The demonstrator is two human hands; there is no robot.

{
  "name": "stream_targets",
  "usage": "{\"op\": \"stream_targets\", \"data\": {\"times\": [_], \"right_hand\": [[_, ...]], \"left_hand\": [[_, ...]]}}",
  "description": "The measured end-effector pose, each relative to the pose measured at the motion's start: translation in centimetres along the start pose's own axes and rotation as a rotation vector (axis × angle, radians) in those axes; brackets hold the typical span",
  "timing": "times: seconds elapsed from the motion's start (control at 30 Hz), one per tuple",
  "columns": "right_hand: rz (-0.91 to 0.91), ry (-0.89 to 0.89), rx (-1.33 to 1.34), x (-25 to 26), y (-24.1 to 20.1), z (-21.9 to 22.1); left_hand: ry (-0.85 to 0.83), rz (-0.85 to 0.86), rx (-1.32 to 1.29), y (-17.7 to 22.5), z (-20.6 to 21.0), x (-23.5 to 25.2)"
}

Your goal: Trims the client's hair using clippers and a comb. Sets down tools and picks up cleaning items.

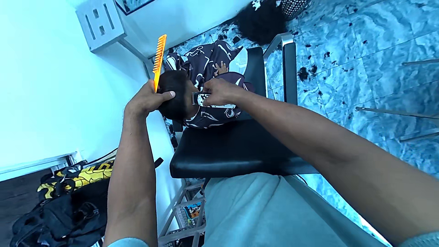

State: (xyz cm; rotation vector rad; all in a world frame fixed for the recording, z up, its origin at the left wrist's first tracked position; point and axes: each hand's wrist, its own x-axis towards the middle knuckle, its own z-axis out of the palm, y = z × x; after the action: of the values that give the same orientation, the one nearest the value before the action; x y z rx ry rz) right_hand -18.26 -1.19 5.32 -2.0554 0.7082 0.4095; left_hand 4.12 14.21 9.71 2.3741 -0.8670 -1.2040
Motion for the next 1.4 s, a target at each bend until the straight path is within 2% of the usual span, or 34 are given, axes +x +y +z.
{"op": "stream_targets", "data": {"times": [0.17, 0.27, 0.4, 0.53, 0.67, 0.73, 0.83, 0.93, 1.0, 1.07, 1.2, 1.3, 1.33, 1.4], "right_hand": [[0.012, -0.013, -0.021, 0.6, -0.3, -0.2], [0.026, -0.032, 0.121, 0.6, -0.6, -0.4], [0.022, -0.039, 0.133, 0.8, -0.7, -0.4], [0.054, -0.068, 0.303, 0.6, -0.9, -0.6], [0.036, -0.101, 0.423, -0.8, -0.5, -0.6], [0.052, -0.109, 0.526, -2.8, 0.8, -0.3], [0.142, -0.070, 0.939, -7.5, 4.7, -0.3], [0.250, -0.060, 1.330, -13.0, 9.1, -0.8], [0.311, -0.018, 1.424, -16.3, 11.5, -1.5], [0.297, -0.001, 1.471, -18.6, 14.1, -1.9], [0.100, -0.041, 1.444, -21.1, 17.4, -1.9], [-0.083, -0.136, 1.463, -21.5, 18.2, -2.0], [-0.135, -0.181, 1.457, -21.4, 18.1, -1.8], [-0.237, -0.324, 1.408, -21.1, 17.0, -1.7]], "left_hand": [[0.001, -0.005, 0.046, 0.1, -0.1, 0.1], [0.002, 0.006, 0.026, 0.0, 0.0, 0.2], [-0.002, 0.014, 0.008, 0.0, 0.1, 0.2], [-0.003, 0.002, 0.000, -0.1, 0.1, 0.2], [0.006, 0.015, -0.016, -0.4, 0.2, 0.4], [0.013, 0.038, -0.013, -0.8, 0.3, 0.2], [0.074, 0.058, -0.034, -1.2, 0.8, -0.5], [0.176, 0.056, -0.088, -2.1, 1.7, -1.4], [0.264, 0.063, -0.170, -2.5, 2.6, -2.0], [0.370, 0.079, -0.311, -3.1, 3.9, -2.5], [0.703, 0.127, -0.544, -3.8, 5.9, -4.1], [1.020, 0.124, -0.750, -1.6, 6.5, -8.6], [1.090, 0.146, -0.815, -0.3, 7.0, -10.8], [1.078, 0.223, -0.841, 2.7, 9.4, -15.5]]}}
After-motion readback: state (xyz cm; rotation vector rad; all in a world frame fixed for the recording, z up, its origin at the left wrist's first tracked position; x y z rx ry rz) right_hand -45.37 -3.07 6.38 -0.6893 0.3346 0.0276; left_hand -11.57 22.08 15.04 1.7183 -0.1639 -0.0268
